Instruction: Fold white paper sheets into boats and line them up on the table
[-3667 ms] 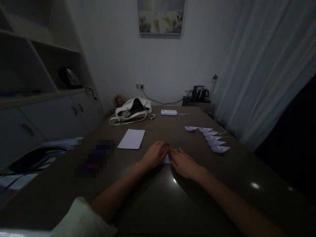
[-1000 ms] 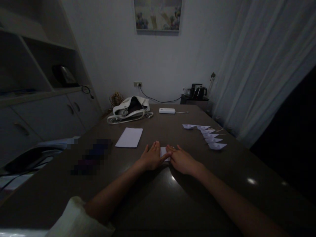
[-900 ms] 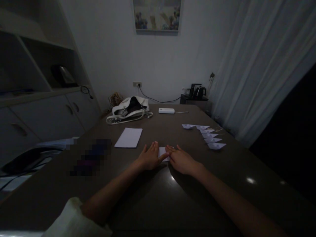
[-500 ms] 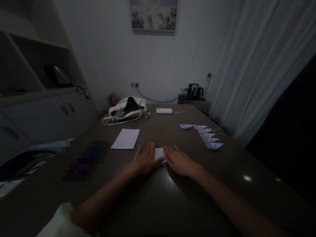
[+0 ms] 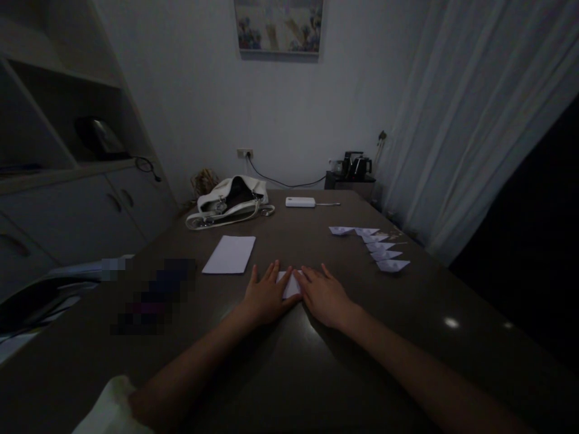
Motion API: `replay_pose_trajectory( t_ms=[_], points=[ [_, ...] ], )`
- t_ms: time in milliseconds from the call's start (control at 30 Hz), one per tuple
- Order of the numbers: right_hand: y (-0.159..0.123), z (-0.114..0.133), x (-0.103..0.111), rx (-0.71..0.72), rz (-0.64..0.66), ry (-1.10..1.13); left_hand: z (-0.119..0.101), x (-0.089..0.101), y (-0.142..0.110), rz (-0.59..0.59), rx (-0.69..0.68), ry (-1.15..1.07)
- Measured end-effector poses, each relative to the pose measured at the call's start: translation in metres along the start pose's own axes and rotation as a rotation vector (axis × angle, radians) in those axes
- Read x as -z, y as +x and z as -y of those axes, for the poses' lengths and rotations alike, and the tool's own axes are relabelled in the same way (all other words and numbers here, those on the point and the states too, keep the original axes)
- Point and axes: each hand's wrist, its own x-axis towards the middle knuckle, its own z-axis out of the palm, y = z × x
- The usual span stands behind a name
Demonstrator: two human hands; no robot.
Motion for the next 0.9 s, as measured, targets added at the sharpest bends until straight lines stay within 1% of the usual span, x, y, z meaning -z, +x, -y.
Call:
replay_pose_trajectory(
  t_ms=[167, 367, 533, 667, 767, 833, 900],
  points=[
    [0.002, 0.003, 0.000, -0.038, -0.044, -0.035, -0.001, 0.001, -0.001, 0.005, 0.021, 0.019],
    [0.003, -0.003, 0.010, -0.124, -0.060, -0.112, 0.001, 0.011, -0.006, 0.050, 0.072, 0.060],
    [-0.002, -0.007, 0.015, -0.171, -0.027, -0.093, 0.004, 0.016, -0.009, 0.062, 0.091, 0.087],
    [-0.003, -0.016, 0.016, -0.191, 0.018, -0.043, 0.008, 0.015, -0.009, 0.082, 0.098, 0.049],
    [-0.002, -0.025, 0.018, -0.143, 0.051, 0.021, 0.019, 0.014, -0.006, 0.071, 0.050, -0.024],
    [-0.001, -0.031, 0.021, -0.094, 0.033, 0.073, 0.029, 0.015, -0.003, 0.048, -0.025, -0.110],
    [0.000, -0.038, 0.023, -0.042, -0.001, 0.127, 0.037, 0.016, 0.000, -0.012, -0.117, -0.199]
  ],
)
